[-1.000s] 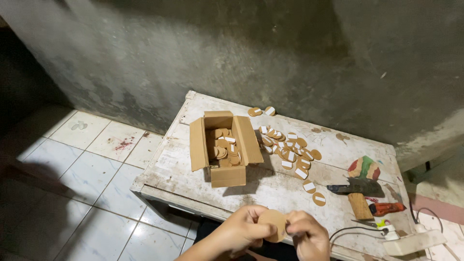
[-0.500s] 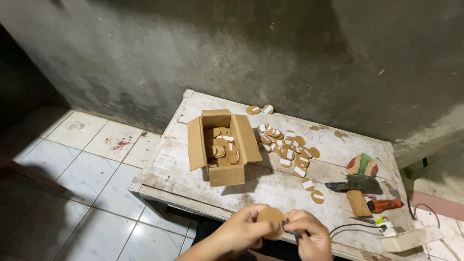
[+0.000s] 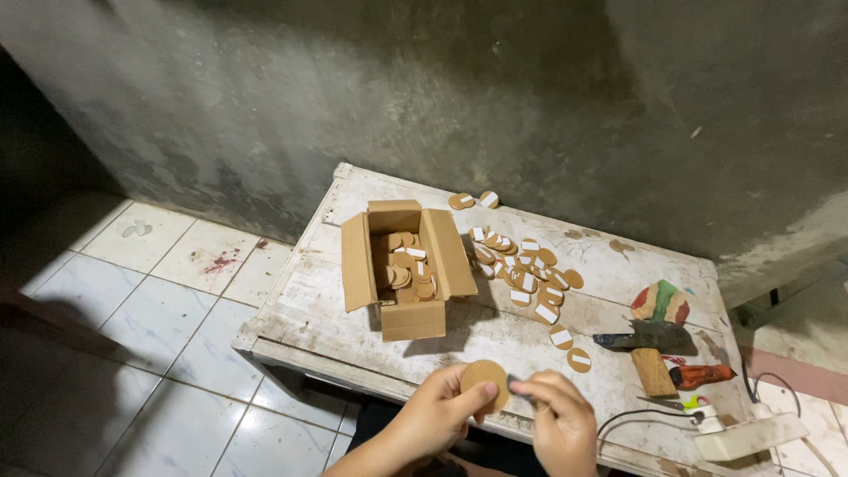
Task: The person applies small white adhesive strips to circular cardboard pieces using a handheld tool and places the finished pieces into a cardboard box.
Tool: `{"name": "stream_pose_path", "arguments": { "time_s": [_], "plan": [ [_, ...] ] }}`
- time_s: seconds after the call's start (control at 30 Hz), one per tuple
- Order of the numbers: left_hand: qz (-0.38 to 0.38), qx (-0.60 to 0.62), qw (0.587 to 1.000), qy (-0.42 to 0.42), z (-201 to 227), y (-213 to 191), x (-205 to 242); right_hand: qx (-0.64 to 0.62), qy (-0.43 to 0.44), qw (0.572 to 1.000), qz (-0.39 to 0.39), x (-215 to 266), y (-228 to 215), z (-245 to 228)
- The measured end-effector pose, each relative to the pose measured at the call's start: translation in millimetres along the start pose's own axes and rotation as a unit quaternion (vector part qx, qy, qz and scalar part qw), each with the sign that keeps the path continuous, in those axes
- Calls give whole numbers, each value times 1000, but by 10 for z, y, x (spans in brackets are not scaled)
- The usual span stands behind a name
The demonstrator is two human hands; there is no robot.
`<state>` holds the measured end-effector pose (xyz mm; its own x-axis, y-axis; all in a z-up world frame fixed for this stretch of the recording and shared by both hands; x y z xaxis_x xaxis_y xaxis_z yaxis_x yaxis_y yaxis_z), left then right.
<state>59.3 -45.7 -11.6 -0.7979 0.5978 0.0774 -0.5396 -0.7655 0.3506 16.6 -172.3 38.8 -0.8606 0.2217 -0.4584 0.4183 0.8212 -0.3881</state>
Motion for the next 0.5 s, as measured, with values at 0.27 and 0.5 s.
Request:
{"name": "stream_pose_path", "arguments": {
  "time_s": [0.27,0.5],
  "plan": [
    [7,13,998,-55,-104,19,-28,-42,-28,998,23,48,-101,-158],
    [-18,0,999,-41,-116,33,-14,-133,-109,985,-3,105,-27,-371]
  ]
}}
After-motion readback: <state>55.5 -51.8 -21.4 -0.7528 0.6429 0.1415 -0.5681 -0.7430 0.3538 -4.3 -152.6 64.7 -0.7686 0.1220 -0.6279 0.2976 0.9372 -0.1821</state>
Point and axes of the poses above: each hand's wrist, its own x-axis away from the middle knuckle, its own y-axis out of the palm, z = x × y, the point moved 8 cm from there along -x, towards the middle knuckle, and after that the axes turned 9 degrees about y, right-handed, at the moved point
